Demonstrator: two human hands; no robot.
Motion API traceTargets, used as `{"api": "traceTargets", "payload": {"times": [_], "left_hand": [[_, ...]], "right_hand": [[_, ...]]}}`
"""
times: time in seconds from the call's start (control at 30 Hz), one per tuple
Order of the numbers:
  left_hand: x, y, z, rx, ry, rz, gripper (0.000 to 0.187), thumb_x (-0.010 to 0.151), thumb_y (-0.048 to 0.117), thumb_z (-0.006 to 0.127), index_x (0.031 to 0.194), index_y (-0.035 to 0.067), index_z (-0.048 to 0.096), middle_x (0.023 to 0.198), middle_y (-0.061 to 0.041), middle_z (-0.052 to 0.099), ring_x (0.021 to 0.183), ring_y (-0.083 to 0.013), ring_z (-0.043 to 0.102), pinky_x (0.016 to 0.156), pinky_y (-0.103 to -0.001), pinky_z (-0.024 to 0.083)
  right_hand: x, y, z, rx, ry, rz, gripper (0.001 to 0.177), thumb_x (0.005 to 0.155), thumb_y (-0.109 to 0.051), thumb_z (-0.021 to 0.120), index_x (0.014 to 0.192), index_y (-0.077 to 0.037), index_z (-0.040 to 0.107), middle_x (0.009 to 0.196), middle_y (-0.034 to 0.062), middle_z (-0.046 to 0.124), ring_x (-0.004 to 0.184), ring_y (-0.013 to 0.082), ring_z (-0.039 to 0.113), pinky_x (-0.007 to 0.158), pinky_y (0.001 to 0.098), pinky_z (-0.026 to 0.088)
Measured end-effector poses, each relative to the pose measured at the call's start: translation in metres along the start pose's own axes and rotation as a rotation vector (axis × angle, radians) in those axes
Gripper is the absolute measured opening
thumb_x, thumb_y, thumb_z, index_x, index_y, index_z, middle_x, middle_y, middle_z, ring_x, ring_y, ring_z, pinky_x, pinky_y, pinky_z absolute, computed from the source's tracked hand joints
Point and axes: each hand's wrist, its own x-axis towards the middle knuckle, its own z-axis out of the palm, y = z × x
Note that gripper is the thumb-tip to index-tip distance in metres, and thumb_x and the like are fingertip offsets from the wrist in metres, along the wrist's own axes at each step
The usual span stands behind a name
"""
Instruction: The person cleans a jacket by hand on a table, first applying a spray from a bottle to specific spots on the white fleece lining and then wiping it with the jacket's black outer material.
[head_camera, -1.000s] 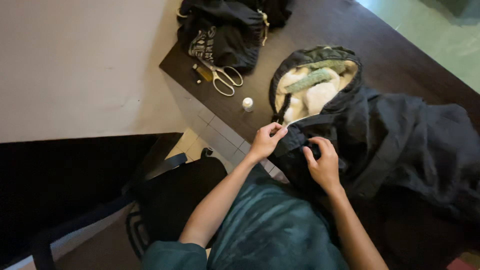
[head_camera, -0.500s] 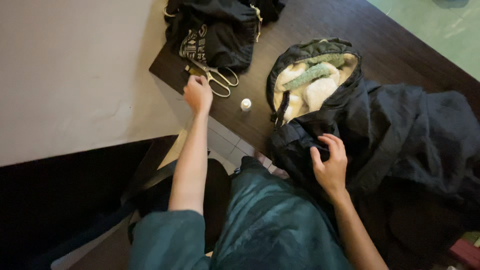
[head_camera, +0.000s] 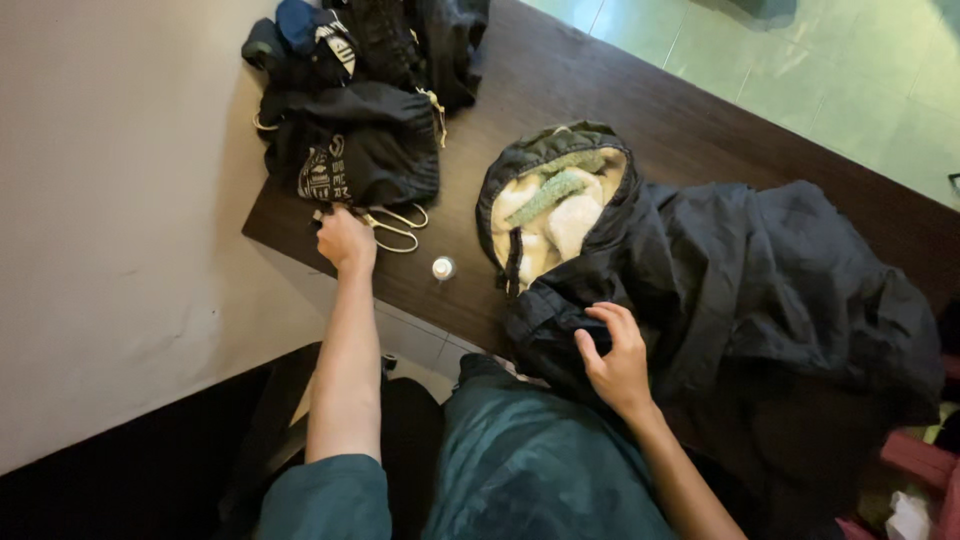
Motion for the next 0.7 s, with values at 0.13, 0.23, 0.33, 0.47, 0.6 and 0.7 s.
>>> {"api": "traceTargets", "payload": {"times": [0.13,0.23,0.33,0.47,0.6,0.7], "left_hand": [[0.001,-0.003,0.01,-0.037,0.0,-0.005,0.029,0.085,0.016,0.059,0.111,0.005,0.059,0.1,-0.019,0.061,0.087,-0.0416,0.066,0.073,-0.053,0.054],[-0.011,0.011,-0.008,-0.056,0.021,-0.032,0.032,0.084,0.016,0.062,0.114,0.004,0.057,0.114,-0.021,0.054,0.086,-0.0425,0.065,0.074,-0.054,0.054],[-0.018,0.02,-0.026,-0.087,0.05,-0.058,0.034,0.082,0.016,0.067,0.111,0.004,0.053,0.122,-0.021,0.046,0.082,-0.0443,0.064,0.069,-0.056,0.053],[-0.017,0.027,-0.034,-0.172,0.063,-0.122,0.05,0.076,0.02,0.075,0.109,0.001,0.044,0.107,-0.018,0.042,0.079,-0.0468,0.063,0.065,-0.058,0.05],[-0.032,0.032,-0.057,-0.269,0.021,-0.178,0.033,0.082,0.014,0.062,0.106,0.001,0.045,0.111,-0.022,0.045,0.083,-0.0502,0.06,0.069,-0.059,0.05],[-0.043,0.025,-0.06,-0.37,0.09,-0.168,0.025,0.075,0.016,0.07,0.09,0.01,0.05,0.103,-0.016,0.048,0.08,-0.0484,0.059,0.07,-0.059,0.046]], "right_hand": [[0.004,-0.004,0.007,-0.007,-0.057,-0.016,0.027,0.079,-0.016,0.069,0.105,-0.009,0.063,0.106,0.0114,0.061,0.101,0.0322,0.06,0.088,0.0427,0.047],[0.01,-0.005,0.008,0.001,-0.064,-0.034,0.026,0.079,-0.015,0.068,0.104,-0.008,0.063,0.104,0.0126,0.061,0.1,0.0341,0.06,0.087,0.0438,0.047],[0.01,-0.014,0.007,-0.015,-0.068,-0.003,0.025,0.079,-0.016,0.066,0.102,-0.006,0.063,0.105,0.0123,0.06,0.101,0.0298,0.059,0.09,0.0394,0.046],[0.013,-0.02,0.008,-0.031,-0.098,0.06,0.025,0.079,-0.017,0.063,0.101,-0.004,0.062,0.107,0.0119,0.06,0.103,0.0255,0.058,0.093,0.0354,0.043],[0.011,-0.014,0.009,-0.031,-0.107,0.078,0.026,0.079,-0.017,0.063,0.102,-0.006,0.062,0.108,0.0109,0.06,0.105,0.0246,0.057,0.094,0.0347,0.043],[0.021,-0.015,0.009,-0.025,-0.094,0.015,0.025,0.08,-0.016,0.064,0.102,-0.005,0.061,0.107,0.0124,0.06,0.104,0.0261,0.057,0.095,0.0353,0.042]]}}
